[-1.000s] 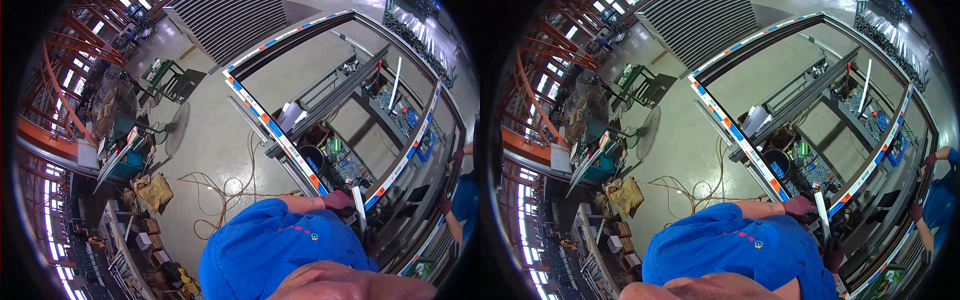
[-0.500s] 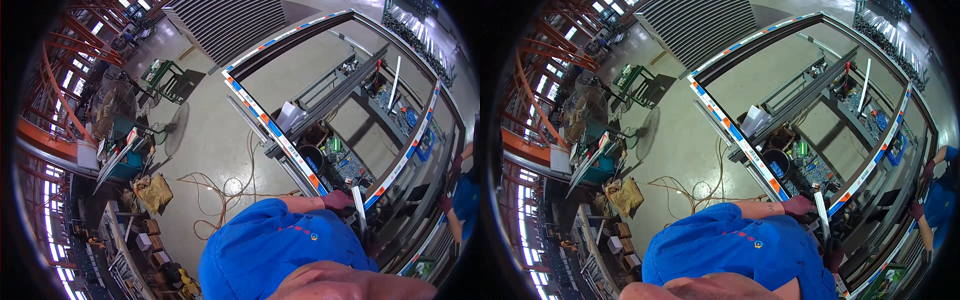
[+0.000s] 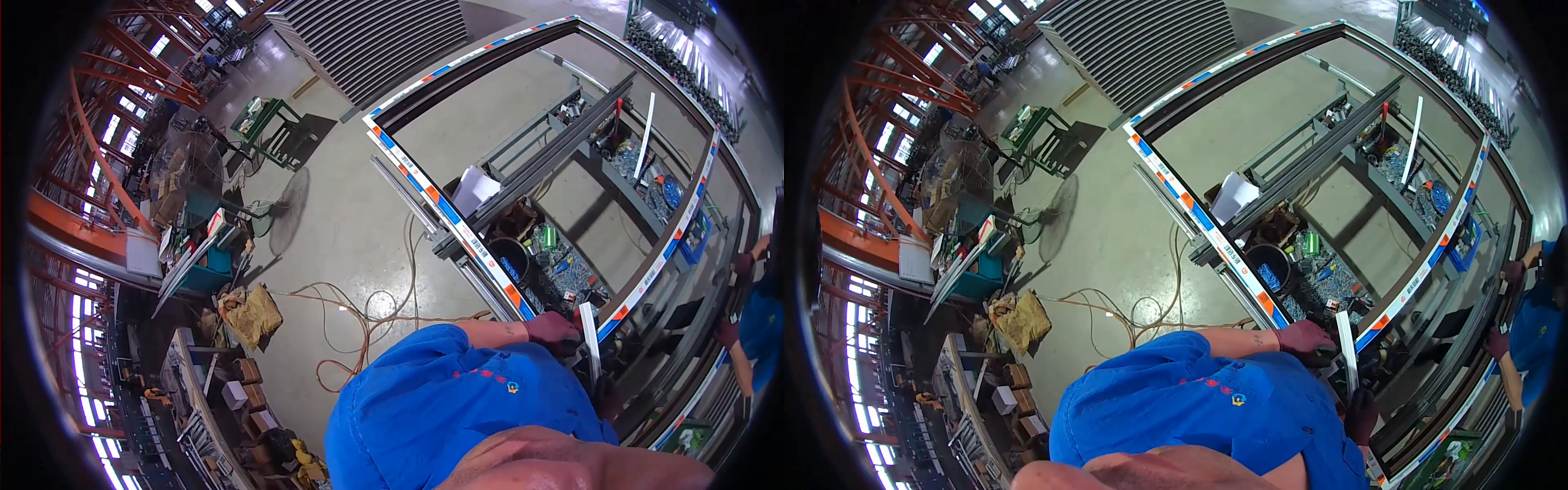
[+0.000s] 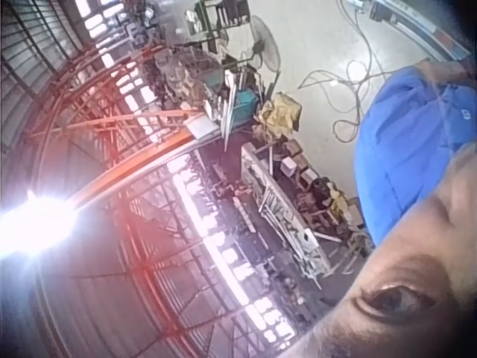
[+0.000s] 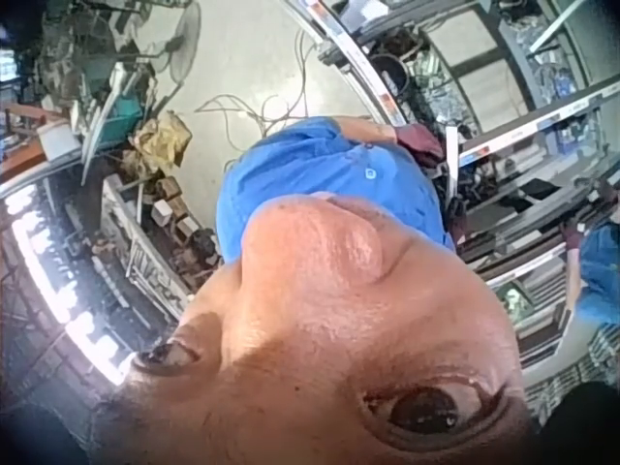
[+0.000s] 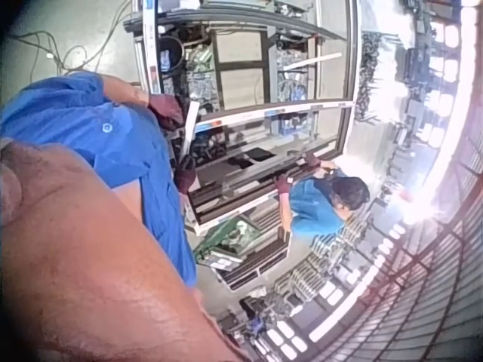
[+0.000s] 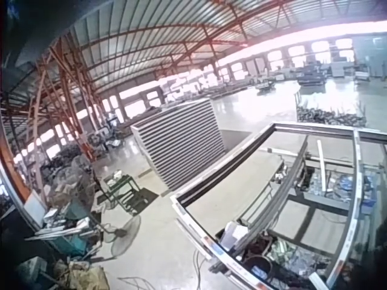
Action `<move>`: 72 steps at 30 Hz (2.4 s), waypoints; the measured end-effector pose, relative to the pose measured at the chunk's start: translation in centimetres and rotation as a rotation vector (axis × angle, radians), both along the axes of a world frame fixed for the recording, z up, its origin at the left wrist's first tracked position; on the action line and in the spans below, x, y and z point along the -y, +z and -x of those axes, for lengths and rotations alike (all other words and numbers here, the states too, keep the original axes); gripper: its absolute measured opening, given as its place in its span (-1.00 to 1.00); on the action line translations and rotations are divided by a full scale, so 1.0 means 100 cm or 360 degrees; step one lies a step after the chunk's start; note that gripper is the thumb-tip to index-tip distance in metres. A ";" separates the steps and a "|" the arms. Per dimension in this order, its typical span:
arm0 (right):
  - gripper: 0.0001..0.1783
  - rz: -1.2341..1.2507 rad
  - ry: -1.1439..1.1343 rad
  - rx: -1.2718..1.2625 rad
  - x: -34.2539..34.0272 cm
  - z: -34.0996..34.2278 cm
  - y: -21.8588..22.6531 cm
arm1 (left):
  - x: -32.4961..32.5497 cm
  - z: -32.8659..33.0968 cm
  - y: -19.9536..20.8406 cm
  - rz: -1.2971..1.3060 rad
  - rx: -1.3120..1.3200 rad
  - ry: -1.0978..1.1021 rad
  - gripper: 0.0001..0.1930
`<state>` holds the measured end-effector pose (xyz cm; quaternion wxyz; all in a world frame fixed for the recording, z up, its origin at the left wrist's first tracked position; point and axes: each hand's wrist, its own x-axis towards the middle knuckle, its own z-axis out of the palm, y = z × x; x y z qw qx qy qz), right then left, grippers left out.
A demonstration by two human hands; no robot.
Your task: Assembling aluminum frame profiles using a power drill, sealant, and hammer.
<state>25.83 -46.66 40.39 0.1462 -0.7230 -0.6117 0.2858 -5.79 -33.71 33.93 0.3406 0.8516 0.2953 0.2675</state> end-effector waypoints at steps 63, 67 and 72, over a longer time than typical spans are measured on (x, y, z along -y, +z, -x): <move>-0.69 0.0267 -0.0610 0.0373 -0.057 0.049 -0.032 | -0.165 -0.066 -0.286 0.0518 -0.1681 -0.0951 -0.27; -0.69 0.0290 -0.0647 0.0375 -0.048 0.044 -0.032 | -0.168 -0.059 -0.289 0.0604 -0.1581 -0.0823 -0.37; -0.68 0.0270 -0.0590 0.0372 -0.050 0.030 -0.024 | -0.195 -0.027 -0.260 0.0095 -0.1040 -0.0575 -0.31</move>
